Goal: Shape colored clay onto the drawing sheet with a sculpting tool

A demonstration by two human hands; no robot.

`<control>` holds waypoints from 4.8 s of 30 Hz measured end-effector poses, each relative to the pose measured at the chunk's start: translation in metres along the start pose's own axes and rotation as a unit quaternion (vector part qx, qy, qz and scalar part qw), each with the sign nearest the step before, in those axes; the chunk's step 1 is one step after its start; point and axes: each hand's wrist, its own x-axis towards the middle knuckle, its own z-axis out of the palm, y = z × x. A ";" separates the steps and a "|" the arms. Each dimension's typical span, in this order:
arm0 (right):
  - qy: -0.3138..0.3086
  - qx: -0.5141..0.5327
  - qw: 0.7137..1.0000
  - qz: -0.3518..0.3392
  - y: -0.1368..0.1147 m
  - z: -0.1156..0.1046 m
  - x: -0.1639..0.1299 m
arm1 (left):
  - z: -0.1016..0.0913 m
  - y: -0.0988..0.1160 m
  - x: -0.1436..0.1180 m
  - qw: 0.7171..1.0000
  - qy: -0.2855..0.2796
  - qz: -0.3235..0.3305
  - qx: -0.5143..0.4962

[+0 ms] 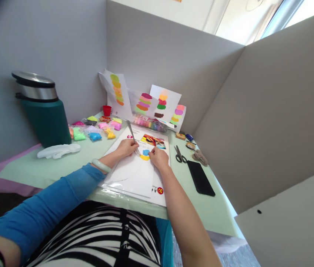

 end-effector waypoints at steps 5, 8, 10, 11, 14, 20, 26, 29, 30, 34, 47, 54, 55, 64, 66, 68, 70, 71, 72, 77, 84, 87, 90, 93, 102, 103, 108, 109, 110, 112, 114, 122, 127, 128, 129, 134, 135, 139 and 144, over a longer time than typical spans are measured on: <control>0.001 -0.001 1.000 -0.002 0.000 0.000 0.000 | 0.000 0.002 -0.002 1.000 -0.012 0.019 -0.009; 0.000 -0.001 1.000 -0.003 0.000 0.000 0.000 | 0.000 0.002 -0.002 1.000 -0.006 0.015 0.022; -0.001 -0.002 1.000 -0.002 0.000 0.000 0.000 | 0.000 0.002 -0.001 0.999 -0.002 0.014 0.038; -0.001 -0.003 1.000 -0.002 0.000 0.000 0.000 | 0.000 0.003 -0.001 0.999 -0.001 0.013 0.041; 0.001 -0.003 1.000 -0.004 -0.001 -0.001 -0.001 | -0.001 0.002 -0.001 0.999 0.004 0.012 0.041; -0.002 -0.008 1.000 -0.001 -0.001 -0.001 -0.001 | 0.000 0.000 0.000 1.000 0.001 0.014 0.018; -0.004 -0.006 1.000 0.001 -0.001 -0.001 0.000 | 0.001 -0.001 0.002 0.999 0.007 0.011 0.041; -0.006 -0.004 1.000 0.005 -0.002 -0.002 -0.001 | 0.002 -0.003 0.003 0.999 0.017 0.006 0.047; -0.007 -0.005 1.000 0.007 -0.002 -0.002 -0.001 | 0.002 -0.003 0.004 0.999 0.018 0.004 0.047; -0.009 -0.006 1.000 0.011 -0.003 -0.003 -0.001 | 0.002 -0.004 0.004 0.999 0.025 0.002 0.048; -0.004 -0.003 1.000 0.003 -0.002 -0.002 -0.001 | 0.001 -0.002 0.003 0.999 0.017 0.002 0.048; -0.006 -0.005 1.000 0.005 -0.002 -0.003 -0.001 | 0.004 -0.007 0.007 0.996 0.038 -0.008 0.076; -0.007 -0.006 1.000 0.006 -0.002 -0.003 -0.001 | 0.004 -0.007 0.007 0.996 0.042 -0.012 0.080; -0.006 -0.003 1.000 0.004 -0.002 -0.002 -0.001 | 0.004 -0.006 0.006 0.998 0.039 0.019 0.055; -0.008 -0.006 1.000 0.006 -0.002 -0.002 -0.001 | 0.004 -0.005 0.005 0.998 0.027 0.022 0.046; -0.011 -0.010 1.000 0.010 -0.003 -0.003 -0.001 | 0.003 -0.005 0.005 0.998 0.025 0.020 0.051; -0.013 -0.012 1.000 0.010 -0.003 -0.003 -0.001 | 0.003 -0.005 0.005 0.998 0.028 0.017 0.059; -0.014 -0.011 1.000 0.010 -0.003 -0.004 -0.001 | 0.003 -0.005 0.005 0.998 0.029 0.014 0.063; -0.015 -0.011 1.000 0.010 -0.004 -0.004 -0.001 | 0.003 -0.006 0.005 0.997 0.029 0.010 0.066; -0.012 -0.007 1.000 0.012 -0.004 -0.004 -0.001 | 0.003 -0.007 0.007 0.997 0.039 -0.013 0.070; -0.011 -0.003 1.000 0.008 -0.002 -0.003 0.000 | 0.002 -0.007 0.006 0.999 0.007 0.015 0.036; -0.011 -0.003 1.000 0.008 -0.003 -0.003 -0.001 | 0.002 -0.007 0.006 0.999 0.011 0.007 0.038; -0.010 -0.001 1.000 0.010 -0.003 -0.003 -0.001 | 0.001 -0.008 0.006 0.999 0.019 -0.008 0.035; -0.009 0.000 1.000 0.009 -0.003 -0.002 0.000 | 0.000 -0.007 0.006 0.999 0.028 -0.004 0.027; -0.007 -0.005 1.000 0.007 -0.003 -0.003 -0.001 | 0.003 -0.004 0.004 1.000 0.005 0.008 -0.007; -0.006 -0.006 1.000 0.007 -0.003 -0.003 -0.001 | 0.003 -0.005 0.005 1.000 0.011 0.005 -0.002; -0.007 -0.002 1.000 0.005 -0.003 -0.003 -0.001 | 0.001 -0.005 0.006 1.000 0.018 -0.004 0.004; -0.007 -0.002 1.000 0.006 -0.003 -0.003 -0.001 | 0.000 -0.004 0.005 1.000 0.012 -0.003 -0.002; -0.008 -0.001 1.000 0.006 -0.003 -0.003 -0.001 | 0.001 -0.004 0.005 1.000 0.006 -0.001 -0.007; -0.010 -0.001 1.000 0.008 -0.003 -0.004 -0.001 | 0.002 -0.002 0.004 1.000 0.001 0.002 -0.011; -0.012 0.000 1.000 0.010 -0.003 -0.004 -0.001 | 0.003 -0.002 0.004 1.000 0.006 0.004 -0.004; -0.007 -0.004 1.000 0.010 -0.004 -0.003 0.000 | 0.005 -0.007 0.007 1.000 0.017 0.004 0.002; -0.008 -0.002 1.000 0.007 -0.004 -0.004 -0.001 | 0.007 -0.007 0.009 0.999 0.031 0.006 0.024; -0.008 -0.002 1.000 0.007 -0.004 -0.004 -0.001 | 0.007 -0.007 0.009 0.999 0.035 0.004 0.027; -0.007 -0.001 1.000 0.008 -0.004 -0.003 -0.001 | 0.006 -0.007 0.009 0.999 0.036 0.000 0.028; -0.007 0.000 1.000 0.006 -0.003 -0.003 0.000 | 0.003 -0.004 0.006 1.000 0.013 0.003 0.006; -0.008 0.000 1.000 0.006 -0.003 -0.003 -0.001 | 0.003 -0.003 0.005 1.000 0.008 0.005 0.004; -0.011 0.002 1.000 0.007 -0.003 -0.004 -0.001 | 0.006 -0.003 0.006 1.000 0.021 0.007 0.020; -0.012 -0.006 1.000 0.006 -0.003 -0.003 -0.001 | 0.008 -0.005 0.008 1.000 0.029 0.011 0.001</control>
